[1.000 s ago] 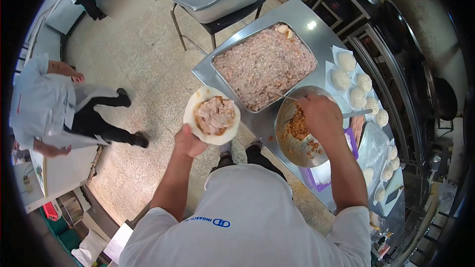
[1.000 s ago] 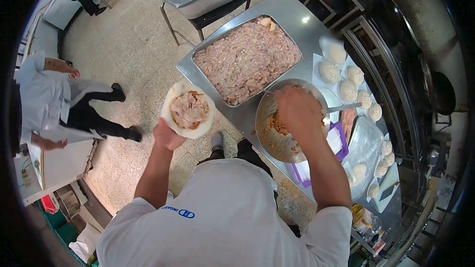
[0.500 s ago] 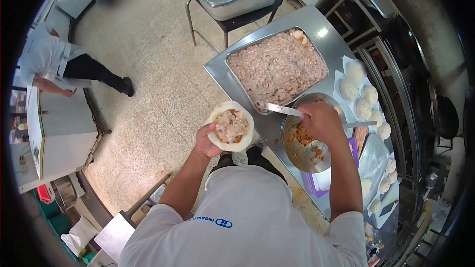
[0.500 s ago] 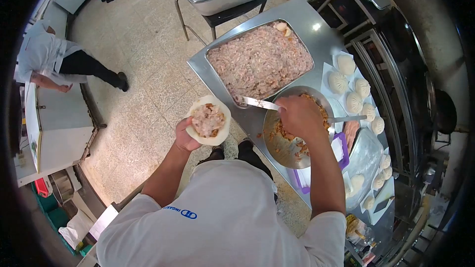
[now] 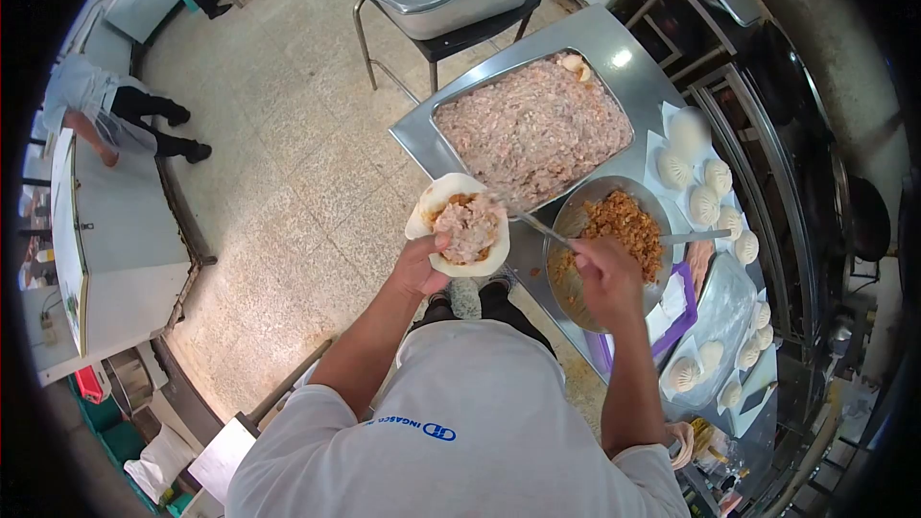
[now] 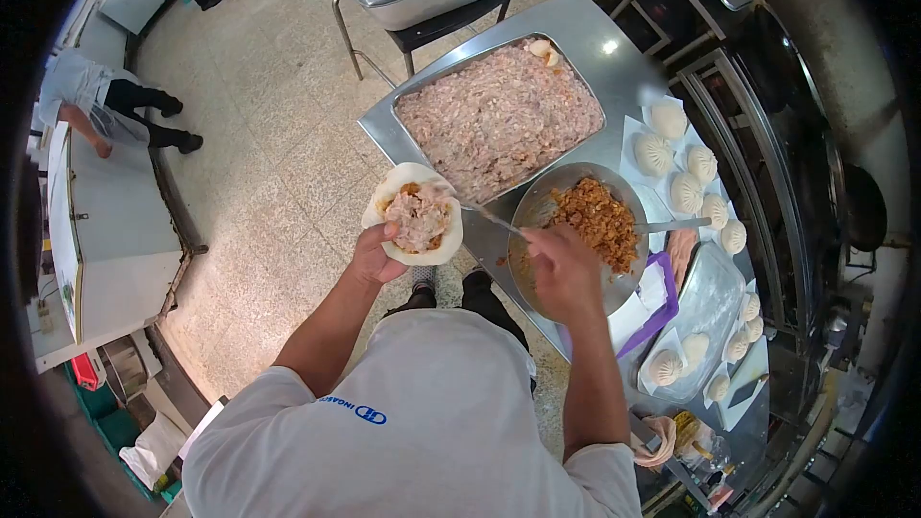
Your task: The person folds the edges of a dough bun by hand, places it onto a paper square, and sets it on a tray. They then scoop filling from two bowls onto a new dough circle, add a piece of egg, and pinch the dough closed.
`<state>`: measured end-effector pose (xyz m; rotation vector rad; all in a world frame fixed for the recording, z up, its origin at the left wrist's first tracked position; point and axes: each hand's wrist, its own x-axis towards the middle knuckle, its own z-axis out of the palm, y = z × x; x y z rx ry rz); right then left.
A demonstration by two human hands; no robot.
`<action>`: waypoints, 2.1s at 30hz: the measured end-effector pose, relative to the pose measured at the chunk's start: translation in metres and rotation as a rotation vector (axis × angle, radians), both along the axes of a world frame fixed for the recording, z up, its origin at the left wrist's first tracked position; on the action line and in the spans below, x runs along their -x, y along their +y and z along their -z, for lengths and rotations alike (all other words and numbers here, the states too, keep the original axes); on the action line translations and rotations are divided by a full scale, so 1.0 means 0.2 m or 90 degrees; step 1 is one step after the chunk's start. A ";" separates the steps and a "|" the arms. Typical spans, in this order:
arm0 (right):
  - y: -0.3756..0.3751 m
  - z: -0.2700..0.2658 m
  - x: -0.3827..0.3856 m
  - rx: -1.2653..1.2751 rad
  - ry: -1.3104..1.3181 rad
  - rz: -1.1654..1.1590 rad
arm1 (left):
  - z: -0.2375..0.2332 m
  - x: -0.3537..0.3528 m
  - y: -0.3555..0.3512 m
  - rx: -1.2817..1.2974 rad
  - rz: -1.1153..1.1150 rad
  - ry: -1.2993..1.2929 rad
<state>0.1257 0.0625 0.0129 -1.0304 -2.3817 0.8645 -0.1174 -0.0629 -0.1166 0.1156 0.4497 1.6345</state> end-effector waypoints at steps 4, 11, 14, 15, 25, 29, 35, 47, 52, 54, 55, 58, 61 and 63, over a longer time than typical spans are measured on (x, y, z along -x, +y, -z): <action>-0.15 0.03 0.10 -0.071 0.028 0.007 | -0.06 0.01 0.05 -0.001 0.031 0.060; -0.11 -0.16 -0.02 -0.086 -0.031 0.025 | -0.10 0.05 0.04 -0.016 0.021 0.018; -0.09 -0.11 0.02 -0.062 0.087 0.017 | -0.09 0.08 0.05 -0.013 0.039 0.049; -0.08 -0.08 0.05 -0.061 0.021 -0.023 | -0.10 0.08 0.06 -0.002 0.057 0.088; 0.59 0.00 -0.08 -0.035 -0.107 0.181 | -0.20 0.23 0.05 0.045 0.090 -0.028; 0.83 0.16 0.02 0.078 -0.139 0.218 | -0.19 0.15 -0.01 -0.054 0.094 0.009; 0.96 0.36 0.26 0.051 -0.104 0.199 | -0.20 0.01 0.06 -0.062 0.059 -0.073; 0.90 0.36 0.19 0.002 -0.154 0.310 | -0.14 0.06 0.03 -0.009 0.062 -0.034; 0.94 0.41 0.23 -0.008 -0.143 0.306 | -0.15 0.08 0.02 0.003 0.085 -0.005; 0.95 0.42 0.24 -0.009 -0.134 0.308 | -0.19 0.07 0.02 -0.037 0.084 0.027; 0.96 0.44 0.24 -0.027 -0.106 0.306 | -0.24 0.06 0.02 -0.038 0.084 0.027; 0.94 0.42 0.22 -0.032 -0.089 0.307 | -0.31 0.02 0.03 -0.127 0.033 -0.090; 0.89 0.36 0.17 -0.043 -0.071 0.284 | -0.25 0.05 0.10 -0.105 0.026 -0.092; 0.83 0.32 0.11 -0.090 -0.051 0.250 | -0.18 0.06 0.17 -0.048 0.018 -0.037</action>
